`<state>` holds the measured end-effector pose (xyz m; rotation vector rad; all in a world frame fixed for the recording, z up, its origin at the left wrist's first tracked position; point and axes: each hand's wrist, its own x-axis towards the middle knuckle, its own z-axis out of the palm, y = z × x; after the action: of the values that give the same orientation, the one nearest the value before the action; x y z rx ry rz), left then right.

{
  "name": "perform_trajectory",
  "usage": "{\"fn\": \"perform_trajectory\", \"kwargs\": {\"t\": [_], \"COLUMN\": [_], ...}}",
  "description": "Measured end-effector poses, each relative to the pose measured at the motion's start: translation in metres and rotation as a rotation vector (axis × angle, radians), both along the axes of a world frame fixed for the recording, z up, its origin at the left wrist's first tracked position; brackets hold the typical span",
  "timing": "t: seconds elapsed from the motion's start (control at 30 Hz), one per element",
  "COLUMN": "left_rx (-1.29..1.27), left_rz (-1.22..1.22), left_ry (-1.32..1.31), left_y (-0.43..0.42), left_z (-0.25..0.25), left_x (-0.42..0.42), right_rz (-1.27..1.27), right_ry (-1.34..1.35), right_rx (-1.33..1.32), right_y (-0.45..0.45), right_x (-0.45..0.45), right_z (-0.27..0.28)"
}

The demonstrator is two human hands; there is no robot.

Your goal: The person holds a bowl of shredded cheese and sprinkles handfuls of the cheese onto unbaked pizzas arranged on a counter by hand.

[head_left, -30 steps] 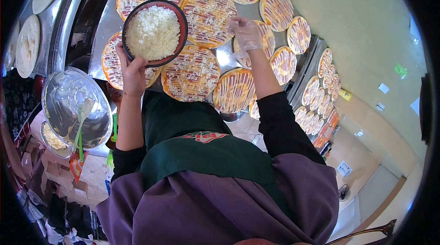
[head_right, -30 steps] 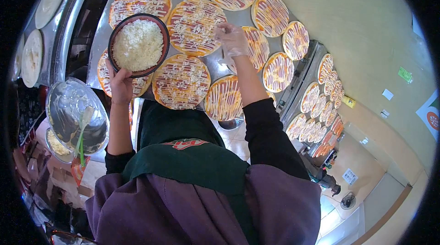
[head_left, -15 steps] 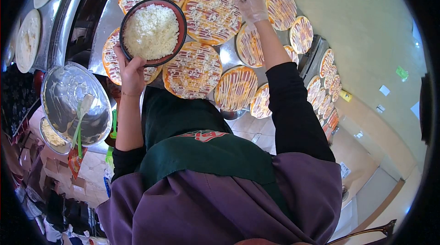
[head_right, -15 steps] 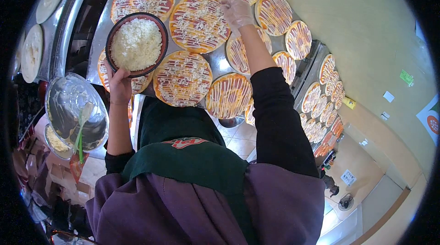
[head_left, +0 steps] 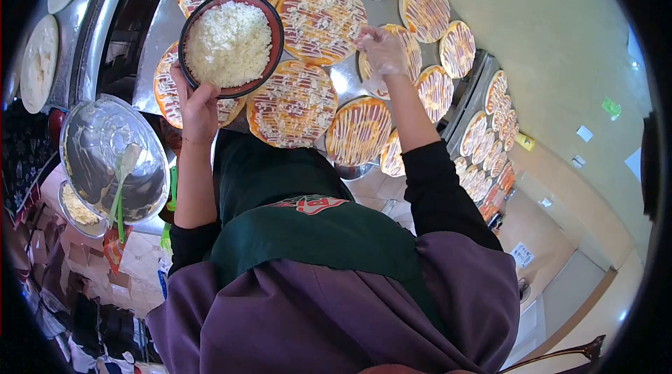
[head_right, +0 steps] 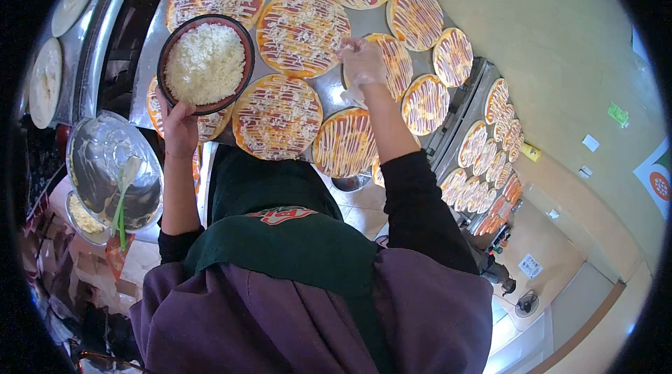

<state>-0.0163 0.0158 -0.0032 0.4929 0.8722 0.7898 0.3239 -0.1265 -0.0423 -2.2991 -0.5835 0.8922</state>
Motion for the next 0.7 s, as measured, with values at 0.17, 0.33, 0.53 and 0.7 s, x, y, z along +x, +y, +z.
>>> {"fn": "perform_trajectory", "kwargs": {"t": [0.17, 0.33, 0.53, 0.7], "left_rx": [-0.004, 0.006, 0.002, 0.034], "left_rz": [-0.018, -0.018, -0.036, -0.033], "left_ry": [0.002, -0.004, 0.053, 0.028], "left_y": [0.002, 0.002, 0.003, 0.004], "left_z": [0.003, 0.002, 0.001, -0.004], "left_x": [0.001, 0.000, -0.008, -0.014], "right_rz": [-0.111, -0.013, 0.193, 0.272], "right_ry": [0.066, -0.042, -0.181, -0.190], "right_rx": [0.008, -0.067, -0.102, -0.041], "right_y": [-0.009, -0.011, 0.002, 0.016], "right_x": [-0.033, -0.048, -0.073, -0.089], "right_z": [0.011, 0.014, 0.027, 0.030]}}
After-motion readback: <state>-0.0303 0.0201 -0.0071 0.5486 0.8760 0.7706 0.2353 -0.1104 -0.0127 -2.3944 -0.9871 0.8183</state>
